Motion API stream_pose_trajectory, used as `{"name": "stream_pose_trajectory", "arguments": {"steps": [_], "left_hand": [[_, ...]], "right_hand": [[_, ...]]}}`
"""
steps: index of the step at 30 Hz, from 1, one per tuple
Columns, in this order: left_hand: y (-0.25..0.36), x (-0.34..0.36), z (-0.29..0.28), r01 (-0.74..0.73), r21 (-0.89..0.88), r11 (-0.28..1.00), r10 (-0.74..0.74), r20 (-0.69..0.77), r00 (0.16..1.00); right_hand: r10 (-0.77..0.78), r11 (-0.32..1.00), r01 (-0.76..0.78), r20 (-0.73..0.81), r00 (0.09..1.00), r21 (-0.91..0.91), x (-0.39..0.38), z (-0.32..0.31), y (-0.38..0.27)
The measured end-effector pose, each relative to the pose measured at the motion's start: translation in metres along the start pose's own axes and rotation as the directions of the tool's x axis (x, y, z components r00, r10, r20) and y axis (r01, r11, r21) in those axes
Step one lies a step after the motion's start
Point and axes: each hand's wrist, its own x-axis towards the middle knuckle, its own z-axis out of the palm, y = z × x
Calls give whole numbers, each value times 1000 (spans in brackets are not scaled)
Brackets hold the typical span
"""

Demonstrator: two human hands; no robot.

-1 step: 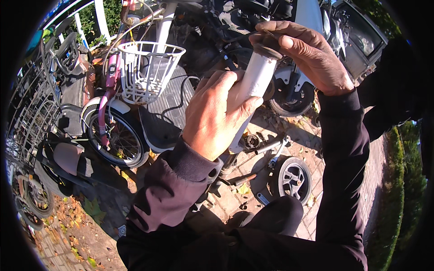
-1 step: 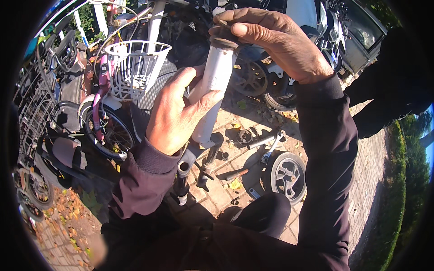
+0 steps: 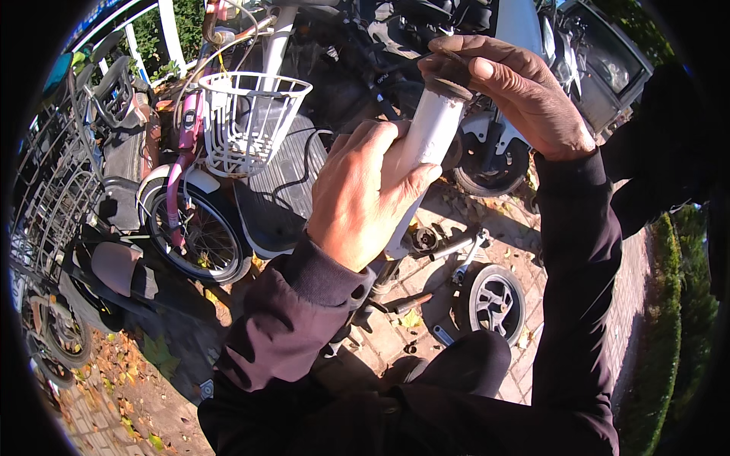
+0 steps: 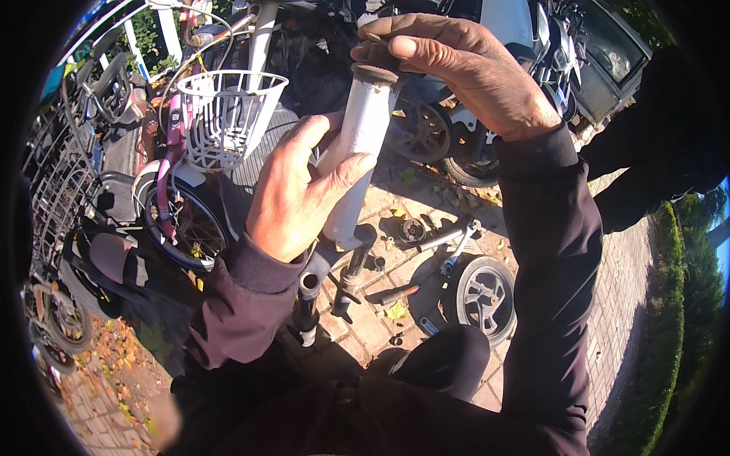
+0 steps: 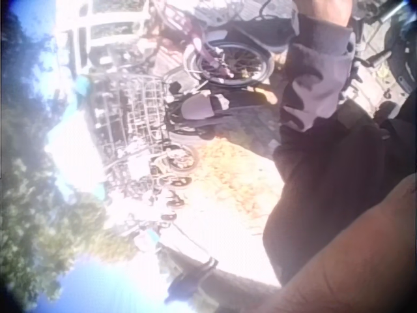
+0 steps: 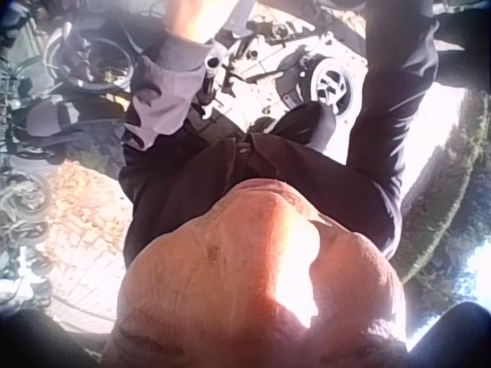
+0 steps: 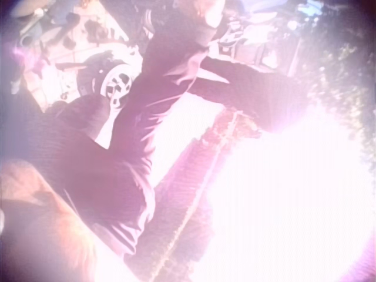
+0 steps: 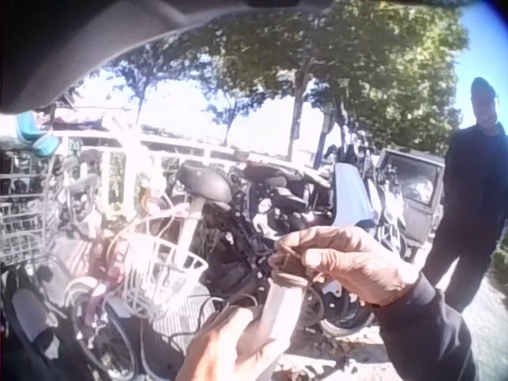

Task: The person removes a white plastic cover from a scooter's front fork, then uses a wrench to loosen and remove a nut from the fork assembly. The person handles the cover, fork, and nut throughout the process.

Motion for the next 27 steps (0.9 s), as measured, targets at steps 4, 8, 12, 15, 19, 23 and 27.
{"name": "stream_pose_trajectory", "arguments": {"steps": [4,8,12,15,19,23,27], "left_hand": [[-1,1,0,34,25,999,-34,34,999],[0,1,0,17,45,999,-18,20,1000],[0,1,1,-9,27,1000,10,-5,1000],[0,0,2,37,20,999,-37,4,999],[-2,0,2,-31,40,999,31,-14,999],[-6,-1,3,-41,13,999,41,-16,999],[-10,0,4,-94,18,995,95,-42,995]], "right_hand": [[-11,994,12,11,1000,-109,-2,-1,-5],[-5,988,4,-8,1000,-157,-2,0,-6],[2,986,-2,-3,1000,-165,0,-1,-5],[12,985,-9,16,1000,-170,-1,-1,-7],[70,988,-66,29,997,-140,0,1,-12],[21,995,-19,15,1000,-103,2,7,-17],[185,971,-169,-82,979,171,-1,10,-23]]}}
